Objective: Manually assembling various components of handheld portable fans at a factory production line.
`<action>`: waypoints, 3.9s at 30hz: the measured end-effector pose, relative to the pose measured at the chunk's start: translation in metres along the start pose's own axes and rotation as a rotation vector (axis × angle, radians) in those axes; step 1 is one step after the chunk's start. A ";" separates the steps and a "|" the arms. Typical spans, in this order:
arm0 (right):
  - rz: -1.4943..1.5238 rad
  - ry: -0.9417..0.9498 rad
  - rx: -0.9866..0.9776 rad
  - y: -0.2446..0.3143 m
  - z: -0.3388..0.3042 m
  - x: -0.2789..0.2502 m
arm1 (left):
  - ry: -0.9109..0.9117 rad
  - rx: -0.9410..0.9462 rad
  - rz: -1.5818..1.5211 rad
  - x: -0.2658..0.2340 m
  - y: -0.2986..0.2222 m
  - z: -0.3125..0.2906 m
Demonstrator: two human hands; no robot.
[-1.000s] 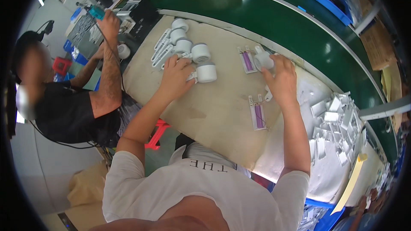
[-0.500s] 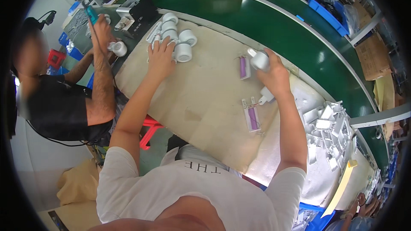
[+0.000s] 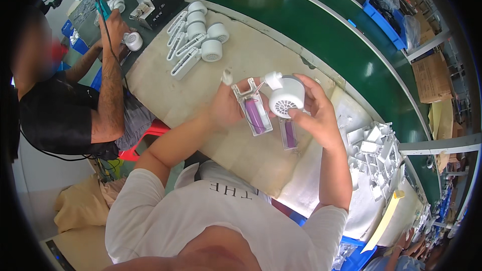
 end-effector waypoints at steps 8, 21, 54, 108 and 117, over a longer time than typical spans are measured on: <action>-0.647 -0.150 -0.052 0.003 -0.027 0.001 | -0.301 -0.010 0.219 0.010 -0.009 -0.006; -1.501 -0.214 -0.723 0.014 -0.040 0.000 | -0.161 -0.258 0.997 0.023 -0.002 -0.015; -1.090 -1.011 0.992 -0.050 -0.158 -0.143 | -0.176 -0.243 0.549 -0.010 0.013 -0.023; -0.270 -0.421 -0.329 -0.013 -0.025 0.050 | -0.269 0.624 0.214 0.043 0.009 -0.004; -0.792 -0.243 -0.331 -0.053 -0.028 0.035 | -0.376 0.062 1.204 -0.031 -0.038 -0.014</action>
Point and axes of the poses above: each hand's wrist, its own z-axis towards the middle knuckle, its own x-axis out of the palm, y = z × x, the point moved 2 cm from there along z, towards the middle knuckle, and after that the axes turned 5 degrees about y, right-handed, at the moved point
